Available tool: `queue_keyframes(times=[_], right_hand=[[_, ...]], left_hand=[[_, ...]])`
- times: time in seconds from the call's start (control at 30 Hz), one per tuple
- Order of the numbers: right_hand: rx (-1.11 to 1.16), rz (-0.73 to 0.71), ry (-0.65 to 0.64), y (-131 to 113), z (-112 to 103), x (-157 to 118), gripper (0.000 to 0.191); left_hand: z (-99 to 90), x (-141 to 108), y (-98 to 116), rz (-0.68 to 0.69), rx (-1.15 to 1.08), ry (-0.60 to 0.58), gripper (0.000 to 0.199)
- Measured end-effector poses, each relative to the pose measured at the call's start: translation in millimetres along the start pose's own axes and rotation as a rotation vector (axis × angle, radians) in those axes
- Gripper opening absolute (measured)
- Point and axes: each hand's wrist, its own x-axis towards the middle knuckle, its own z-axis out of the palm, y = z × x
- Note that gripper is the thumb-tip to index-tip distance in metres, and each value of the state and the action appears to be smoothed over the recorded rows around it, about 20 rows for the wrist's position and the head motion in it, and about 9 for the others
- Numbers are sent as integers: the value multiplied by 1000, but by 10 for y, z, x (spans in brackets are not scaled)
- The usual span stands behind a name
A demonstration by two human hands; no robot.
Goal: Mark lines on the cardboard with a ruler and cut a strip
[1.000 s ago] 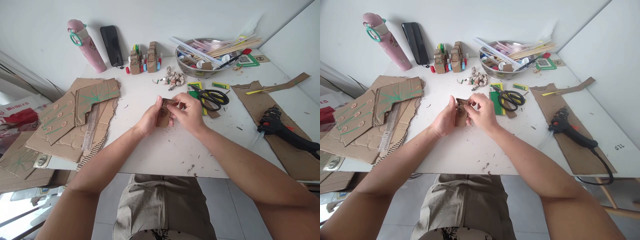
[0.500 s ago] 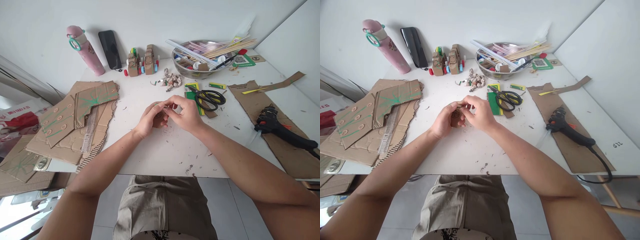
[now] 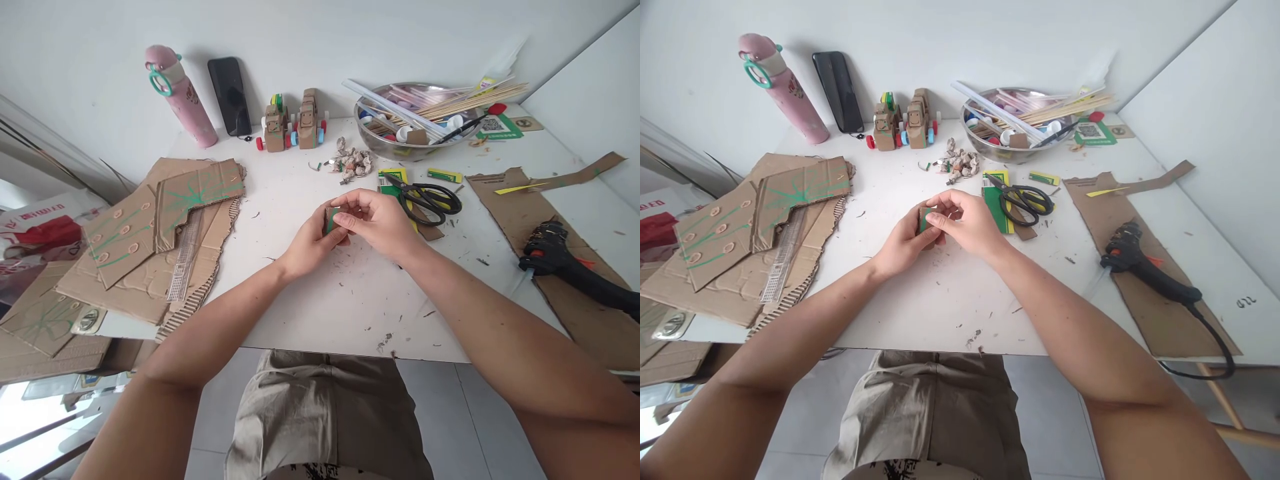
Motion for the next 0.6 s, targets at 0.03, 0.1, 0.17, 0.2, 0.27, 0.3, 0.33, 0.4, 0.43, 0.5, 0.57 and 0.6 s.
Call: queue_keyframes(times=[0.03, 0.1, 0.17, 0.2, 0.27, 0.3, 0.33, 0.4, 0.43, 0.5, 0.57, 0.6], right_hand=[[12, 13, 2, -4, -3, 1, 34], [47, 39, -11, -13, -10, 3, 36], [107, 73, -37, -23, -14, 6, 39], [142, 92, -51, -28, -14, 8, 40], [198, 113, -74, -42, -16, 13, 44], [210, 112, -82, -51, -18, 17, 46], [211, 100, -85, -62, -21, 20, 49], [178, 64, -96, -91, -33, 24, 52], [150, 50, -108, -108, -40, 24, 52], [86, 37, -143, -140, -56, 22, 54], [26, 32, -169, -160, -65, 16, 55], [8, 31, -171, -164, -66, 13, 56]], left_hand=[[-7, -2, -11, 2, 18, -9, 46], [-21, -7, -12, 9, 43, -22, 58], [-30, -7, 9, 22, 61, -39, 67], [-32, -6, 25, 30, 75, -50, 68], [-27, -3, 65, 42, 123, -70, 64], [-21, -3, 85, 44, 154, -73, 62], [-13, -5, 104, 43, 184, -68, 61], [11, -14, 134, 37, 227, -47, 60], [27, -22, 145, 33, 238, -36, 60], [62, -38, 160, 29, 243, -18, 60], [98, -53, 173, 31, 241, -7, 57], [114, -60, 179, 31, 242, 0, 55]])
